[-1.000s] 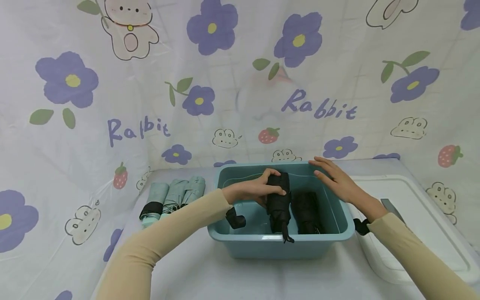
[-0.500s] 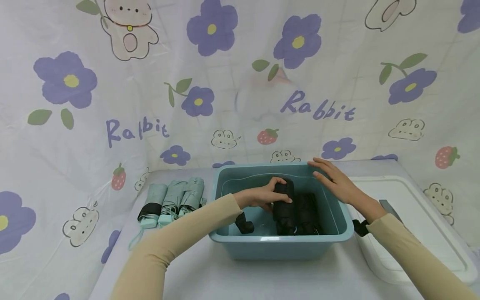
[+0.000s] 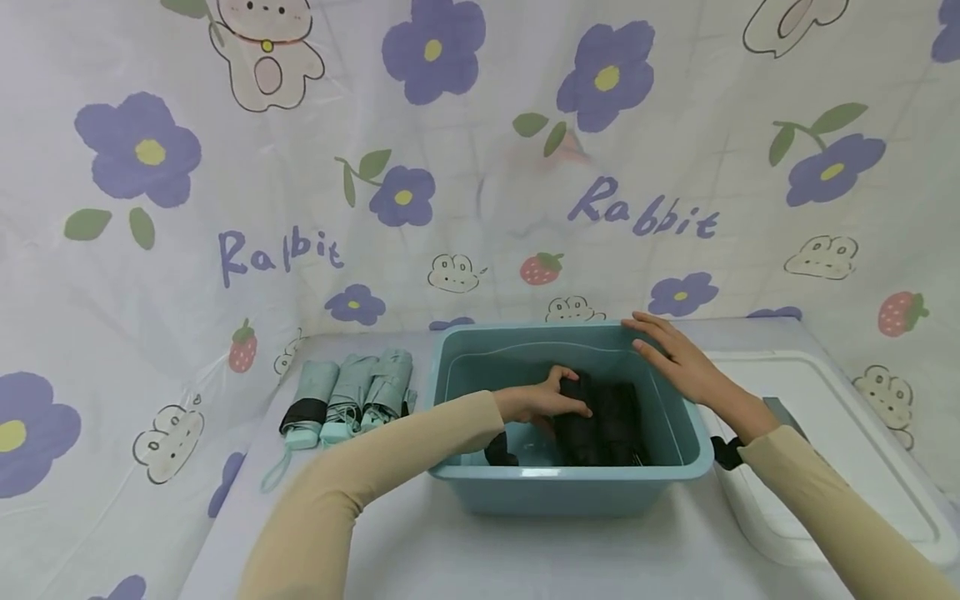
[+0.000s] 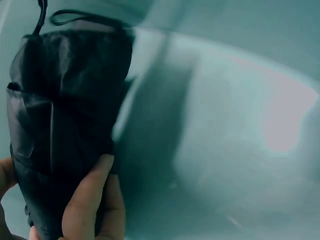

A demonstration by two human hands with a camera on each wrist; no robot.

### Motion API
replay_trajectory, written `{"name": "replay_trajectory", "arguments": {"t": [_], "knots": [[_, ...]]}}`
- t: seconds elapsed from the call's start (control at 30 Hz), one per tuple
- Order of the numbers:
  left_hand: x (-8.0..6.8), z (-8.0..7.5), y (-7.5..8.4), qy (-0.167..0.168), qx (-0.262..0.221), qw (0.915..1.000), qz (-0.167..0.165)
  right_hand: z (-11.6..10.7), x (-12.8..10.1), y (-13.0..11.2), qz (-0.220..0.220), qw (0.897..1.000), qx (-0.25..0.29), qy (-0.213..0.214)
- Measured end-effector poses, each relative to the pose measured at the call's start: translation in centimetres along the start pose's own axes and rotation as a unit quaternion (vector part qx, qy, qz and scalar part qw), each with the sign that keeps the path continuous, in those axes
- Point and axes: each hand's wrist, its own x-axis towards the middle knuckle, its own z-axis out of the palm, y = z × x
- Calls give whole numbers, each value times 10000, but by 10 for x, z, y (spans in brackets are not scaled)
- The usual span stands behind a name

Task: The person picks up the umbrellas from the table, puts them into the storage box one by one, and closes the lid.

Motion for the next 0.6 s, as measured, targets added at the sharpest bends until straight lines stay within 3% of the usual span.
{"name": "replay_trajectory", "arguments": {"t": [0.27,0.6], "knots": [[11,13,-13,165,-41,9999,-19,1,0,2,-25,10000,68,-48],[10,12,-12,-96,-86,9999,-58,1,0,1,-33,9999,140,-68]]}}
